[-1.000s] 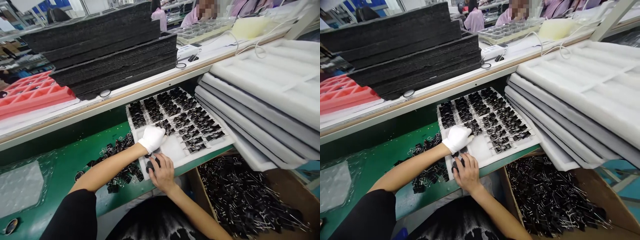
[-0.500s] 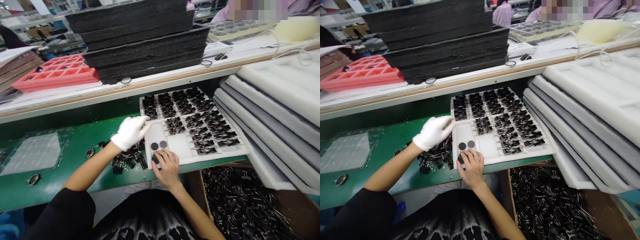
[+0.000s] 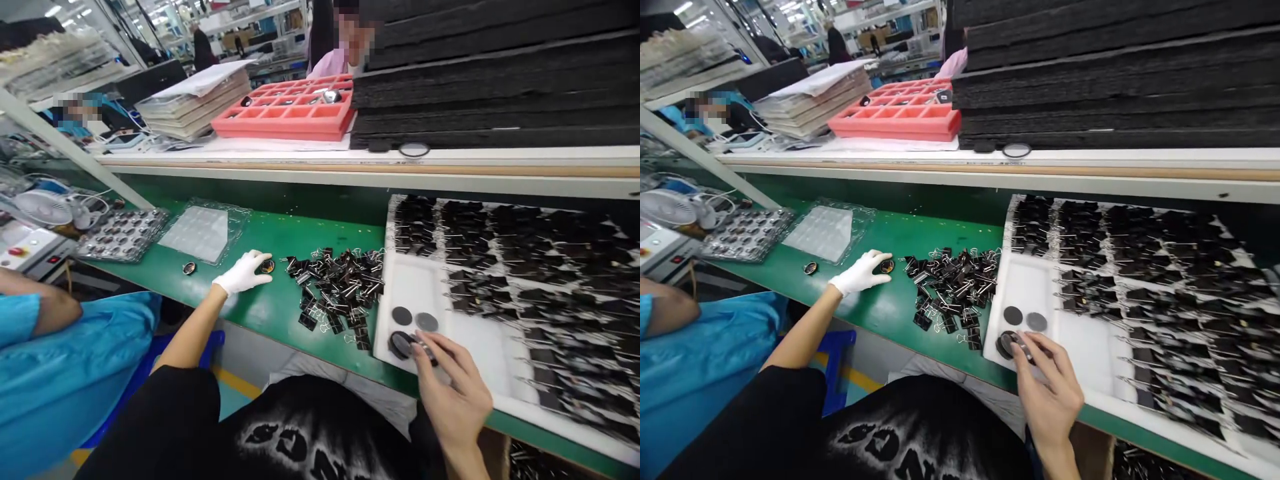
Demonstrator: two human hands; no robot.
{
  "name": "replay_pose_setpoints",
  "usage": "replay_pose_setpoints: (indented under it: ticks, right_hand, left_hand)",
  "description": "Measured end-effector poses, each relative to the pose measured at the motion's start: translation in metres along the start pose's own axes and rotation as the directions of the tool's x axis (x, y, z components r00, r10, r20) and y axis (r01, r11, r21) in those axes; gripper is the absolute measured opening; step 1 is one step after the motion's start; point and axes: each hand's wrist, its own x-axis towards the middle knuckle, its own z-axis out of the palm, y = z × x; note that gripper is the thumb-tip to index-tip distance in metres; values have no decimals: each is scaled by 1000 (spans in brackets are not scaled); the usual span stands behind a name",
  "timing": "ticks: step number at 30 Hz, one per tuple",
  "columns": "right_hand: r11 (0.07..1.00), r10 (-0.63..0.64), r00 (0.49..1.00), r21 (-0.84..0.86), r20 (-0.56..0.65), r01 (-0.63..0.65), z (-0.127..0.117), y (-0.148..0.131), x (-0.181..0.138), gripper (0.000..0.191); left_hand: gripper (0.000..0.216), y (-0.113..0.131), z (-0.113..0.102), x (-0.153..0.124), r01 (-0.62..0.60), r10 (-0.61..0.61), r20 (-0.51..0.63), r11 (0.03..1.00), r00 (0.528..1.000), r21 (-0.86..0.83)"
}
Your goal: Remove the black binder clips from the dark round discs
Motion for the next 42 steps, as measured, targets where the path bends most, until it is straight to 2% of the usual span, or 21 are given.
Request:
replay_pose_setpoints:
  ticks: [2, 4, 5, 7, 9, 10, 12, 15, 17, 19, 21, 22, 25, 28, 30, 33, 34, 37, 38, 40, 42]
  right_hand:
    - [997, 68, 997, 34, 36, -69, 0, -10, 20, 19]
    - [981, 157, 966, 82, 205, -177, 10, -22, 51, 23]
    - [961, 208, 923, 107, 324, -255, 19, -26, 70, 29]
    - [901, 252, 773, 149, 582, -407, 46, -32, 111, 44]
    - [851, 221, 666, 193, 713, -488, 79, -32, 149, 53]
    - [838, 203, 637, 205, 743, -505, 97, -30, 164, 53]
    - [853, 169, 647, 218, 743, -473, 132, -23, 188, 46]
    - [962, 19, 696, 176, 718, -209, 182, -11, 208, 24]
    - [989, -146, 669, 123, 729, 82, 210, -5, 213, 19]
    - [933, -283, 560, 87, 779, 350, 233, -1, 214, 23]
    - [838, -341, 425, 65, 838, 542, 252, 0, 213, 26]
    - [788, -349, 378, 50, 857, 614, 259, 0, 211, 27]
    - [662, -349, 272, 31, 897, 749, 271, -3, 204, 27]
    - [619, -322, 181, 62, 929, 783, 271, -7, 200, 34]
    - [654, -313, 180, 74, 933, 753, 265, -8, 205, 46]
    - [790, -302, 248, 96, 920, 606, 252, -8, 220, 58]
    - [833, -290, 232, 126, 928, 539, 248, -7, 226, 56]
    - [904, -250, 67, 208, 966, 374, 240, -4, 238, 34]
    - [914, -237, 29, 212, 971, 345, 238, -2, 239, 24]
    - [931, -211, 27, 192, 977, 310, 238, 0, 240, 11]
    - [951, -163, 99, 130, 982, 279, 238, 1, 238, 12]
  left_hand:
    - [62, -4, 9, 9, -10, 7, -56, 999, 998, -43]
    - [56, -5, 12, 31, -43, 35, -93, 995, 995, -89]
    - [55, -3, 12, 46, -58, 47, -116, 994, 992, -97]
    - [54, 3, 12, 79, -85, 68, -169, 992, 983, -95]
    - [52, 13, 12, 111, -116, 98, -202, 990, 975, -81]
    - [52, 19, 13, 124, -137, 119, -204, 988, 972, -77]
    - [53, 31, 15, 144, -184, 168, -188, 981, 968, -69]
    - [56, 41, 19, 158, -253, 241, -171, 966, 955, -50]
    - [57, 43, 22, 160, -279, 269, -170, 960, 948, -37]
    - [58, 41, 24, 160, -290, 282, -171, 957, 944, -27]
    - [58, 39, 25, 161, -297, 291, -169, 955, 941, -9]
    - [58, 39, 26, 161, -300, 296, -168, 954, 940, 0]
    - [59, 38, 26, 162, -300, 298, -165, 954, 940, 16]
    - [65, 40, 26, 161, -295, 292, -155, 956, 944, 5]
    - [72, 40, 25, 160, -287, 283, -149, 958, 947, -3]
    - [79, 40, 24, 156, -290, 284, -168, 957, 944, -11]
    - [77, 40, 24, 155, -299, 292, -175, 954, 940, -14]
    - [63, 38, 22, 153, -336, 329, -160, 942, 930, -15]
    - [60, 38, 22, 152, -347, 341, -151, 938, 928, -15]
    - [57, 36, 23, 153, -357, 349, -159, 934, 924, -25]
    - [50, 35, 24, 153, -354, 341, -189, 935, 921, -37]
